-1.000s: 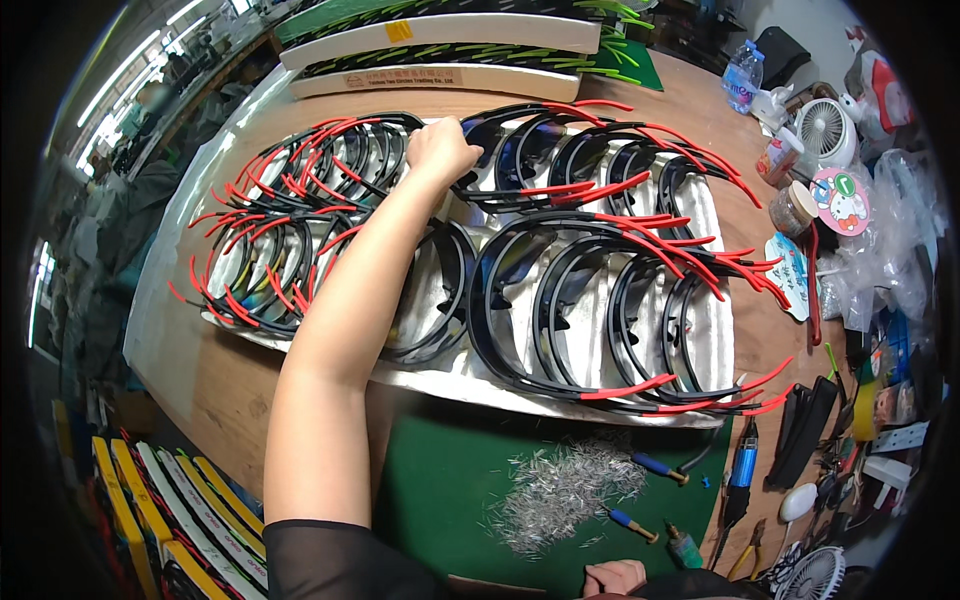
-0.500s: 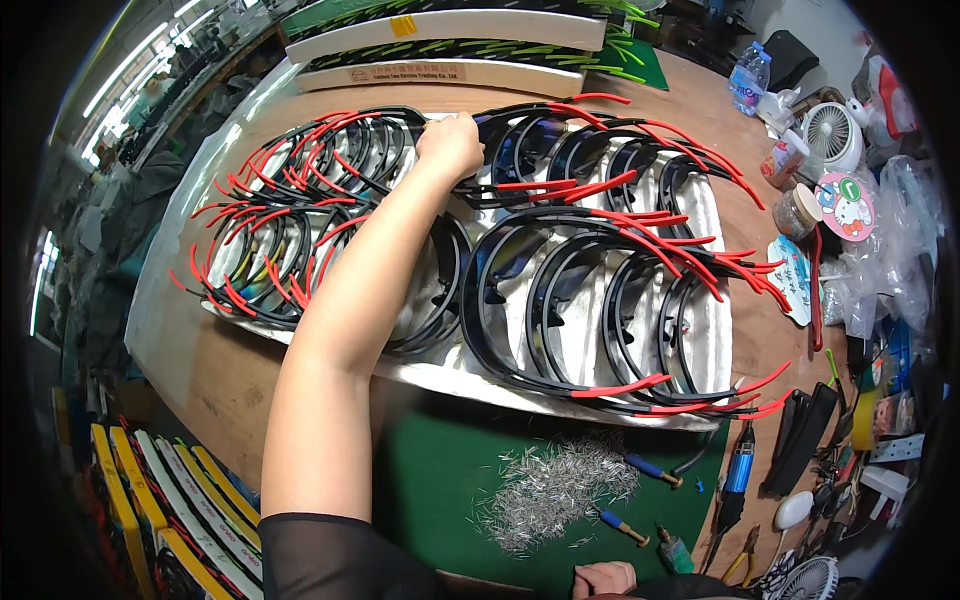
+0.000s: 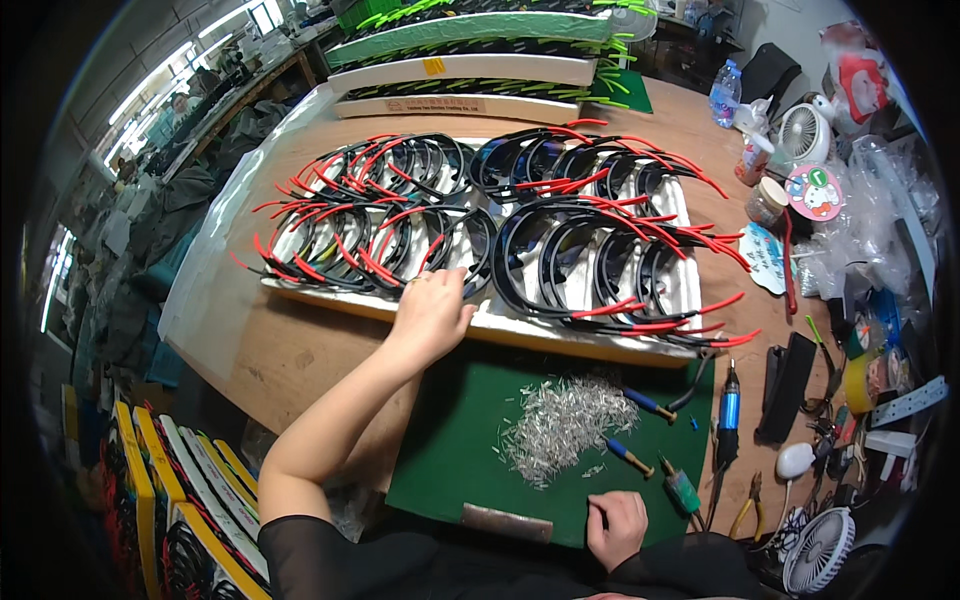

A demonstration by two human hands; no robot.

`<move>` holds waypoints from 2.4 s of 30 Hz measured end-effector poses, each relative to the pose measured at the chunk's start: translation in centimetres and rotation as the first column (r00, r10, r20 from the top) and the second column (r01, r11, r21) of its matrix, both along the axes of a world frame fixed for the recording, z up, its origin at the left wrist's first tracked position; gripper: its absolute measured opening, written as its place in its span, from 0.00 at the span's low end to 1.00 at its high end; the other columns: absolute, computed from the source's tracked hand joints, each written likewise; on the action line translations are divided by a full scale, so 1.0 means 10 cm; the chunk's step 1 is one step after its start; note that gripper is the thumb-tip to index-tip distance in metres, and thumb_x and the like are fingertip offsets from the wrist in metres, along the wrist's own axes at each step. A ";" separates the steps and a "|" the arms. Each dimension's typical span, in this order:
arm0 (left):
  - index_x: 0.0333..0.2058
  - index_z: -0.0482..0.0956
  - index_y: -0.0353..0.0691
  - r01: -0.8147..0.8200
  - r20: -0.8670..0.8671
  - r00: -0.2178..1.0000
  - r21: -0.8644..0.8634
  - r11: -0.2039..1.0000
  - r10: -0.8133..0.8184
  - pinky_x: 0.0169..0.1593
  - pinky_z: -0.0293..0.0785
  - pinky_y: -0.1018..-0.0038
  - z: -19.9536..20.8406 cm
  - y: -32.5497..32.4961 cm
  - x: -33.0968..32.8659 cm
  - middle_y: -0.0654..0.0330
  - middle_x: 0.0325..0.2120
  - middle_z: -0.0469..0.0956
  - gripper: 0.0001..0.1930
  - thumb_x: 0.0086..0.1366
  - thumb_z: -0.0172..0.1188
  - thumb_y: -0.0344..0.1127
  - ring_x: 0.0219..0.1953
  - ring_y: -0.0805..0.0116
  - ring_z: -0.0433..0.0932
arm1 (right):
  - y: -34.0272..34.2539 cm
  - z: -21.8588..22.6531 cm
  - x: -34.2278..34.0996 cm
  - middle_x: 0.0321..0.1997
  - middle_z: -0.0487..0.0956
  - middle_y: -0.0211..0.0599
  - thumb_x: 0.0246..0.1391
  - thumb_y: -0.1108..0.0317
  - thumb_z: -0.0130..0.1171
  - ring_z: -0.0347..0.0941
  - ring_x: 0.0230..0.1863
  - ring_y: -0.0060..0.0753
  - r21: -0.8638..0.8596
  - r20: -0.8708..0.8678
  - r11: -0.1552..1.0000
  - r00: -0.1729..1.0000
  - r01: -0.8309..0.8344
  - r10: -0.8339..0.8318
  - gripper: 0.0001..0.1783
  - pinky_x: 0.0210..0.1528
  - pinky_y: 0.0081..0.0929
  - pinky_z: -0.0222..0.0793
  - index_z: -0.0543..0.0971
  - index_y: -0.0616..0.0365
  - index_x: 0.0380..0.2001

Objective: The person assembles sunglasses by inserting small metal pins into the frame using a screwdriver and pliers. They repeatedly pick up sunglasses from a tray, insert pins, and place the finished units back on the tray.

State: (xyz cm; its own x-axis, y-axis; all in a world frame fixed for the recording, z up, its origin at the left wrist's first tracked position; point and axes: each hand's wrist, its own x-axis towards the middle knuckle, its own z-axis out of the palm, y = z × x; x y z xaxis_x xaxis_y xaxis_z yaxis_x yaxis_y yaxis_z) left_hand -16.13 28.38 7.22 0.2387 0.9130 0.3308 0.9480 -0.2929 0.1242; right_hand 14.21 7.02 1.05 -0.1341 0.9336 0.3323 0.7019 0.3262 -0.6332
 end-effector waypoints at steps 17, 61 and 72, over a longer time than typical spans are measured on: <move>0.37 0.76 0.38 -0.211 0.205 0.968 0.340 0.917 0.146 0.44 0.64 0.63 0.29 -0.05 -0.31 0.53 0.29 0.76 0.11 0.58 0.53 0.36 0.34 0.54 0.73 | -0.14 -0.03 -0.02 0.25 0.74 0.37 0.39 0.78 0.56 0.69 0.28 0.40 0.155 -0.025 0.988 1.000 0.021 -0.017 0.07 0.32 0.32 0.65 0.75 0.58 0.26; 0.40 0.71 0.35 -0.314 0.375 0.892 0.116 0.942 0.251 0.47 0.62 0.63 -0.51 -2.15 -0.94 0.51 0.34 0.72 0.17 0.48 0.55 0.23 0.41 0.50 0.67 | 2.60 0.73 -1.83 0.30 0.80 0.46 0.44 0.68 0.52 0.78 0.33 0.43 -0.134 0.713 0.991 0.692 -0.023 0.113 0.10 0.34 0.36 0.72 0.81 0.58 0.26; 0.48 0.70 0.40 -0.411 0.369 0.871 0.189 0.892 0.323 0.52 0.61 0.62 -0.56 -2.10 -0.75 0.49 0.42 0.69 0.22 0.51 0.58 0.26 0.48 0.49 0.64 | 2.32 0.77 -1.62 0.28 0.75 0.42 0.42 0.65 0.58 0.72 0.33 0.42 0.281 0.646 0.908 0.761 -0.310 0.060 0.12 0.35 0.37 0.69 0.75 0.60 0.30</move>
